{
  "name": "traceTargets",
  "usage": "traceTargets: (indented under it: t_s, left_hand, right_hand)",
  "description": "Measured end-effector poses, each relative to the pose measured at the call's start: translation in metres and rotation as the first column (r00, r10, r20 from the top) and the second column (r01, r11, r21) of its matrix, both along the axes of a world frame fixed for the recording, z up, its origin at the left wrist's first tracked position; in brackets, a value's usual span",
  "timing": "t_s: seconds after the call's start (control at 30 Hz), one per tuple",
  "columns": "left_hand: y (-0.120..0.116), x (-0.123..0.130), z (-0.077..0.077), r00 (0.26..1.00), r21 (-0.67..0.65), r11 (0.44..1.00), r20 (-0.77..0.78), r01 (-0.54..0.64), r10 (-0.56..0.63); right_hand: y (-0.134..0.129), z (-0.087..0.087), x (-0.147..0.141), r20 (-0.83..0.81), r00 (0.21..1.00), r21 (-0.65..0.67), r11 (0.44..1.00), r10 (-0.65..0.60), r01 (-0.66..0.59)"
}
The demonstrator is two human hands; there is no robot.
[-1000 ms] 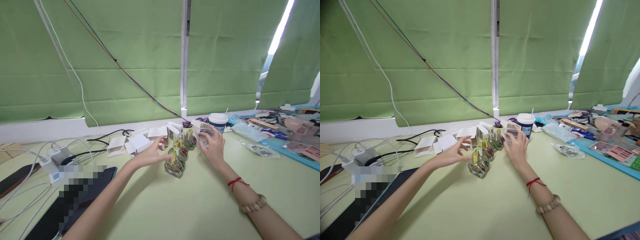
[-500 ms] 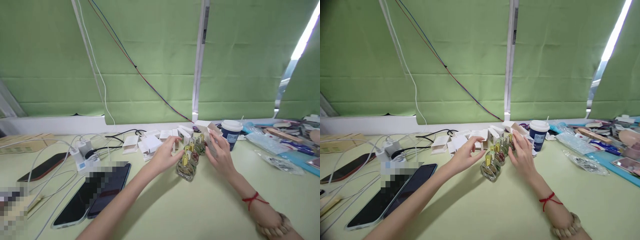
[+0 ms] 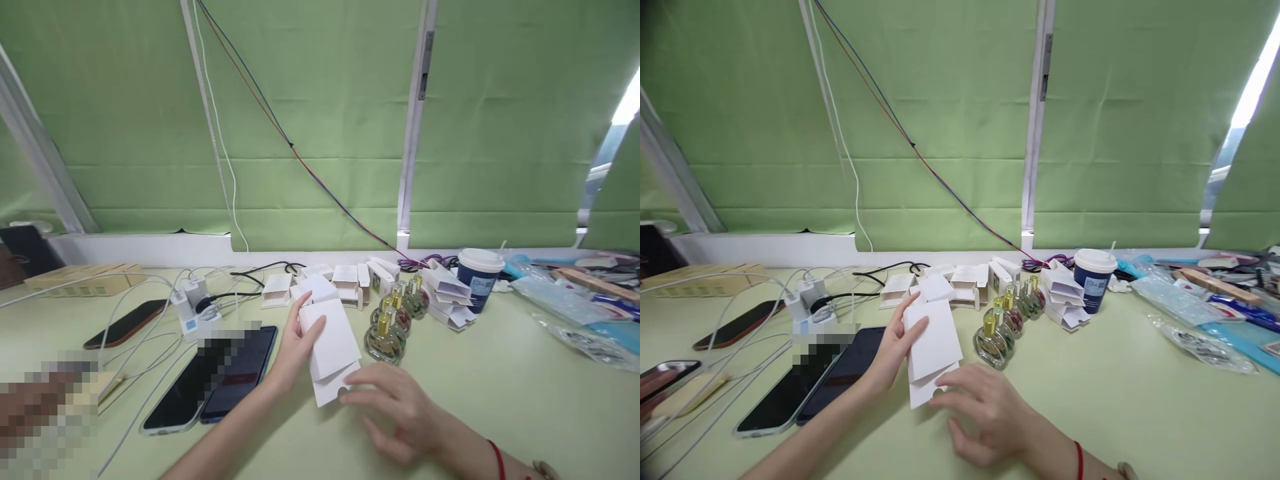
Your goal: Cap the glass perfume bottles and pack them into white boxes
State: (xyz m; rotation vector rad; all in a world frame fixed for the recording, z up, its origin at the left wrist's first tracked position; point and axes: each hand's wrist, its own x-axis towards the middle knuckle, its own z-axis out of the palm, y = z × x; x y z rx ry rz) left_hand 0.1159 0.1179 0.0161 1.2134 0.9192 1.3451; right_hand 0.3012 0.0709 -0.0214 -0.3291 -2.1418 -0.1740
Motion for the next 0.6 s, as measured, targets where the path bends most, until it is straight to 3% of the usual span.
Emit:
traceTargets:
  t_s: [0.07,0.13,0.2,0.27,0.33,0.4,0.43,0.47,0.6]
  left_hand:
    - [-0.001,-0.005,-0.015,0.999,-0.065,0.998,0.052,0.007,-0.004]
    - [-0.005,-0.004,-0.028,0.995,-0.147,0.988,0.092,0.045,-0.032]
    - [-0.014,0.001,-0.036,0.989,-0.203,0.973,0.116,0.11,-0.088]
    - [-0.024,0.007,-0.041,0.976,-0.208,0.958,0.127,0.2,-0.176]
    - [-0.032,0.012,-0.043,0.956,-0.198,0.937,0.113,0.287,-0.269]
    - [-0.038,0.013,-0.043,0.941,-0.205,0.918,0.079,0.339,-0.33]
    - [-0.039,0.014,-0.043,0.94,-0.212,0.916,0.059,0.341,-0.336]
    - [-0.04,0.014,-0.043,0.944,-0.215,0.92,0.036,0.327,-0.327]
    - [-0.043,0.018,-0.045,0.973,-0.181,0.964,-0.085,0.197,-0.215]
  right_hand:
    - [0.003,-0.007,0.003,-0.133,0.988,-0.209,0.977,-0.082,0.053]
    - [0.004,-0.013,0.004,-0.234,0.948,-0.482,0.873,-0.214,0.078]
    - [0.004,-0.015,0.004,-0.236,0.914,-0.742,0.669,-0.33,0.05]
    - [0.001,-0.014,0.002,-0.201,0.925,-0.904,0.425,-0.321,-0.049]
    - [-0.003,-0.012,-0.001,-0.216,0.948,-0.963,0.21,-0.234,-0.168]
    - [-0.005,-0.01,-0.003,-0.254,0.95,-0.966,0.089,-0.179,-0.242]
    - [-0.006,-0.009,-0.004,-0.263,0.949,-0.964,0.08,-0.176,-0.252]
    - [-0.006,-0.009,-0.004,-0.261,0.947,-0.964,0.109,-0.188,-0.244]
    - [-0.007,-0.01,-0.004,-0.239,0.943,-0.94,0.298,-0.23,-0.166]
